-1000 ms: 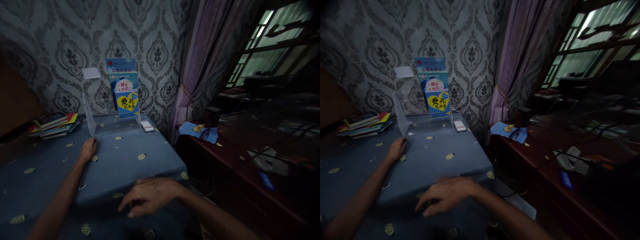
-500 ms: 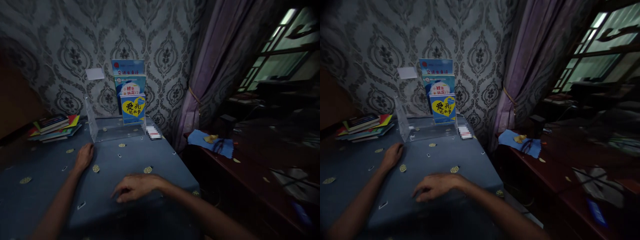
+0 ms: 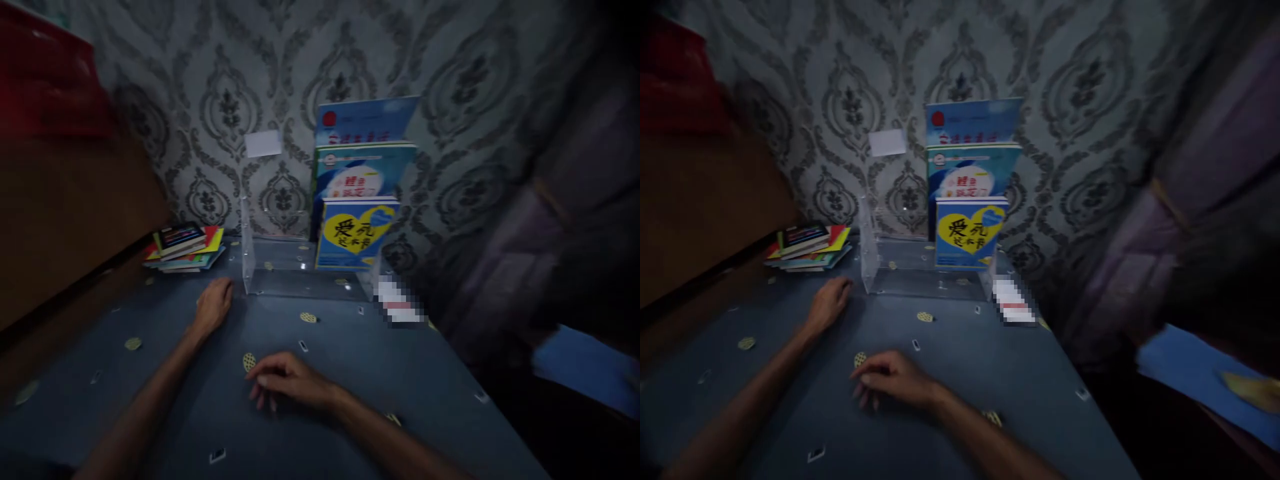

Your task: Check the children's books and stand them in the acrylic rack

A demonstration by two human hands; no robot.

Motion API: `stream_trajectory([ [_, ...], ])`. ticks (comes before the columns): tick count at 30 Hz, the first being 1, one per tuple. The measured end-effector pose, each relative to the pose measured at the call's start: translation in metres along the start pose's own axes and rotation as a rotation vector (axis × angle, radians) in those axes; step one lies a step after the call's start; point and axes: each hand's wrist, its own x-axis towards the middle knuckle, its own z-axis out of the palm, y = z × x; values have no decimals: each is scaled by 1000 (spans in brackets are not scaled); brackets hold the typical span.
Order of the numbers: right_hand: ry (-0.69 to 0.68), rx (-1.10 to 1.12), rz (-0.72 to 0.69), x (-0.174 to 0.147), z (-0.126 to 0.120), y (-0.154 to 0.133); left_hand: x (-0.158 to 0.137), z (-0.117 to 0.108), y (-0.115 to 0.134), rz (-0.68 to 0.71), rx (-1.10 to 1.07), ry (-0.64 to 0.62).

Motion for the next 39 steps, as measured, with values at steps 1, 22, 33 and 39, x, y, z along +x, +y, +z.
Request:
stream_trajectory([
  [1, 33, 48, -12, -1, -2, 1, 12, -8, -12, -46, 38, 45],
  [22, 58, 345, -31, 1, -6, 15, 138, -62, -144, -273, 514, -246],
  [33, 67, 274, -13, -2, -5, 5, 101, -79, -122, -80, 601, -267],
  [39, 68, 250, -10, -4, -3, -1, 68, -81, -101, -52, 642, -273],
])
